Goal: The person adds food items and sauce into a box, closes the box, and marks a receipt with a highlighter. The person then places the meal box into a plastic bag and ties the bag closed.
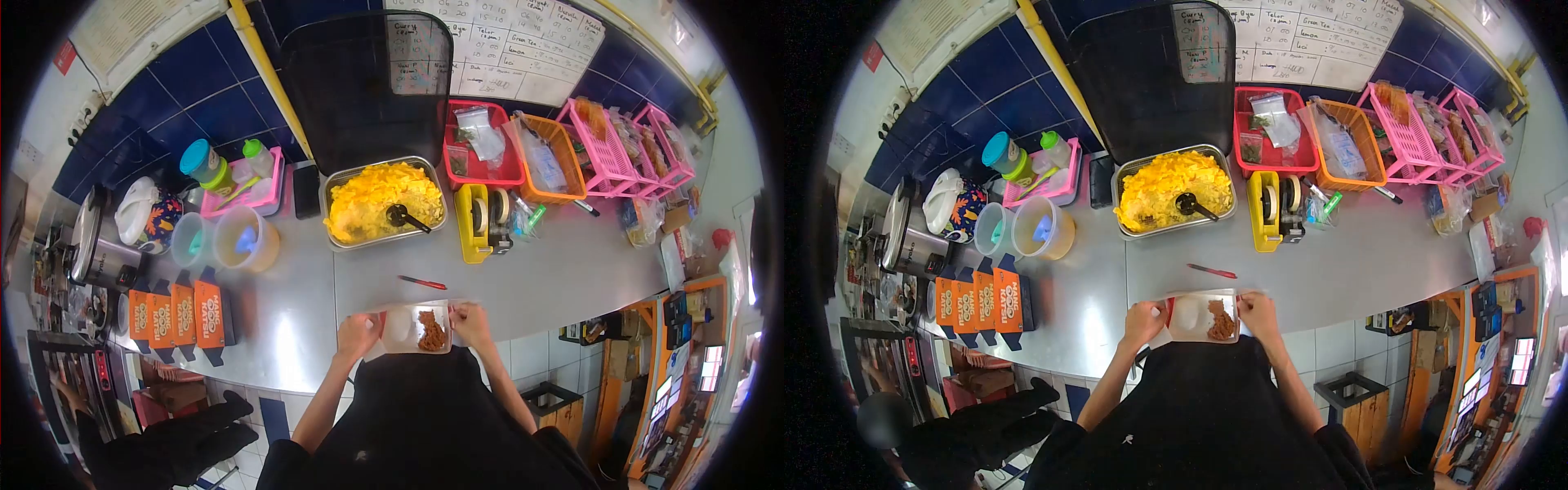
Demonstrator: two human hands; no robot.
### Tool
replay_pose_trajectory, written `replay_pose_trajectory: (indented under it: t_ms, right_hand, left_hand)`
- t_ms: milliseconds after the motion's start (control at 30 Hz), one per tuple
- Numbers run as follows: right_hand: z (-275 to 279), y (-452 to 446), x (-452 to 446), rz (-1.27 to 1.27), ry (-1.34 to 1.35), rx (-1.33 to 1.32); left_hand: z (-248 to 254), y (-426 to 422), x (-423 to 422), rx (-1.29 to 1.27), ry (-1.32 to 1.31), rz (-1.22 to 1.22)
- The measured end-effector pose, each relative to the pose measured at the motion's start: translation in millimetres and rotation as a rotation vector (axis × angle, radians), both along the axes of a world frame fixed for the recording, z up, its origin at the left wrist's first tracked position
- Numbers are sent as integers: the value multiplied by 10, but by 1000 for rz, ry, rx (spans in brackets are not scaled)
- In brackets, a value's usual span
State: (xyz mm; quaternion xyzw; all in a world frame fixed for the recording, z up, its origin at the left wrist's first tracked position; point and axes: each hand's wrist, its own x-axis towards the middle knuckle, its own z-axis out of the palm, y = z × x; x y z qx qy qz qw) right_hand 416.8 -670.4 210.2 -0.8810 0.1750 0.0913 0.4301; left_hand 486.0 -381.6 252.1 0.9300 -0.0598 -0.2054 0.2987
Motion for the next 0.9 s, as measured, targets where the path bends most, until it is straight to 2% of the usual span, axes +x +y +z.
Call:
replay_pose_trajectory:
  t_ms: [100,233,267,367,433,567,633,667,767,833,867,900]
  right_hand:
    - [-6,144,-172,-113,-88,43]
    - [-110,261,-248,-269,-292,303]
    - [-78,273,-238,-267,-289,301]
    - [-26,283,-176,-219,-163,210]
    - [-56,192,-26,-198,-82,29]
    - [-89,-23,281,-222,-131,1]
    - [-148,-96,335,-271,-327,58]
    - [-29,-68,282,-262,-435,-194]
    - [556,171,-16,-254,-410,-260]
    - [806,381,-258,-112,-7,312]
    - [834,464,-315,-119,10,317]
    - [854,524,-340,-104,254,736]
  left_hand:
    - [-128,58,-151,-33,-115,3]
    - [-78,85,-79,-66,-23,174]
    - [-59,78,-91,-66,10,228]
    - [-86,-120,-114,45,-84,122]
    - [-253,-168,-22,25,-83,147]
    - [-459,-309,247,-113,-167,189]
    - [-371,-311,220,-184,-175,196]
    - [-255,-289,147,-245,-218,278]
    - [59,-251,-121,-287,-343,393]
    - [196,-331,-298,-259,-399,426]
    - [251,-443,-348,-368,-373,417]
    - [258,-553,-395,-482,-349,408]
